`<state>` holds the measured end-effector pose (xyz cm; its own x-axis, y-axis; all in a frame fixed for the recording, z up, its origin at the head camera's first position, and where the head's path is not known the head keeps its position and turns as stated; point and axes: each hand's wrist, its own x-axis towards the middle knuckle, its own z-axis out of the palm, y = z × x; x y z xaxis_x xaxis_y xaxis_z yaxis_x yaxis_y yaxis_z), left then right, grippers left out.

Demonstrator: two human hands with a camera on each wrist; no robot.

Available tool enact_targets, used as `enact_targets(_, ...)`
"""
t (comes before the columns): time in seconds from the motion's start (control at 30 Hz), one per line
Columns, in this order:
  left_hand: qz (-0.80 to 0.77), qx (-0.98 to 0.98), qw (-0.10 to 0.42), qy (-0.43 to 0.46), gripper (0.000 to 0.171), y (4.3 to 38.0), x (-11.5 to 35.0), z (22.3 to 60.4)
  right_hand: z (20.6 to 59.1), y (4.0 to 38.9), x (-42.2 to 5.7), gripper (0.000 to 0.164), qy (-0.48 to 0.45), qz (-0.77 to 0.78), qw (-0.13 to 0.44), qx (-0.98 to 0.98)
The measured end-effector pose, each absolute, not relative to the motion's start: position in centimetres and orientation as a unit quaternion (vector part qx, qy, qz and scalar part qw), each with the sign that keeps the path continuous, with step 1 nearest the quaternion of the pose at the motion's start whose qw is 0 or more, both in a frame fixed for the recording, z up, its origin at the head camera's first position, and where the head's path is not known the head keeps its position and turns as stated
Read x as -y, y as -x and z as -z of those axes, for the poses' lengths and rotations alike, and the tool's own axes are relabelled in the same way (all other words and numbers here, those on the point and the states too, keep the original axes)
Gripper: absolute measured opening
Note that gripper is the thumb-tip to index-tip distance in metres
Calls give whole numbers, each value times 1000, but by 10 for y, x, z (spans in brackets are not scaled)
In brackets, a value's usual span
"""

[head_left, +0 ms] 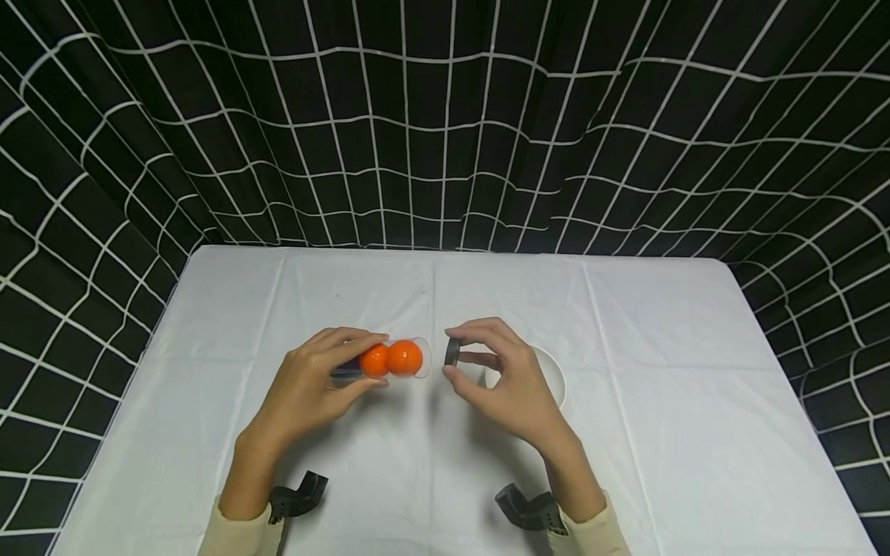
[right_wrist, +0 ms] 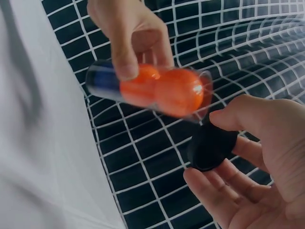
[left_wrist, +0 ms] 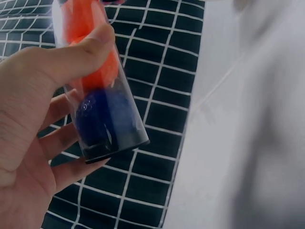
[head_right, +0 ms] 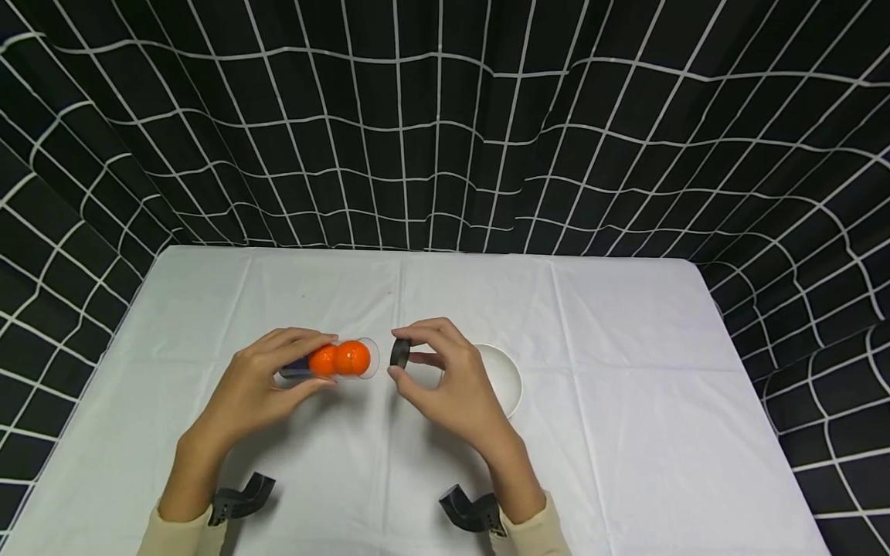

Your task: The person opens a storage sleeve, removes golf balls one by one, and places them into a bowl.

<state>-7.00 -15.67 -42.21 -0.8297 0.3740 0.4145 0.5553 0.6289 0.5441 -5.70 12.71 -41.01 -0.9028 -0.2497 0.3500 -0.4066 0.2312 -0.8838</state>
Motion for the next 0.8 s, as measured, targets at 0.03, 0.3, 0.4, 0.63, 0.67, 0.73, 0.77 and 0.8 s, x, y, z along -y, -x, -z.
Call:
enact_targets(0.03, 346, 892, 133, 259, 52, 70, 157, 422, 411, 58, -127, 42, -208, -582, 67, 784)
enact_targets(0.3, 356, 885, 146, 261, 53, 71, 160, 419, 422, 60, -121, 40, -209, -541, 54, 813)
enact_targets(0.4, 359, 881, 154, 266, 53, 71, 161, 418, 428, 61, -116, 39, -213, -535, 44, 817)
enact_targets(0.63, 359, 879, 163, 269, 54, 70, 163, 414, 444, 64, -102, 43, -222, -498, 23, 838)
enact_targets(0.67, 359, 879, 163, 269, 54, 70, 163, 414, 447, 64, -100, 41, -223, -492, 21, 841)
enact_targets(0.73, 357, 879, 163, 270, 54, 70, 164, 414, 452, 63, -96, 38, -226, -479, 15, 848)
enact_targets(0.77, 357, 879, 163, 271, 55, 70, 164, 413, 455, 63, -94, 36, -227, -474, 13, 851)
enact_targets(0.8, 357, 879, 163, 272, 55, 70, 165, 413, 458, 63, -92, 34, -227, -467, 10, 855)
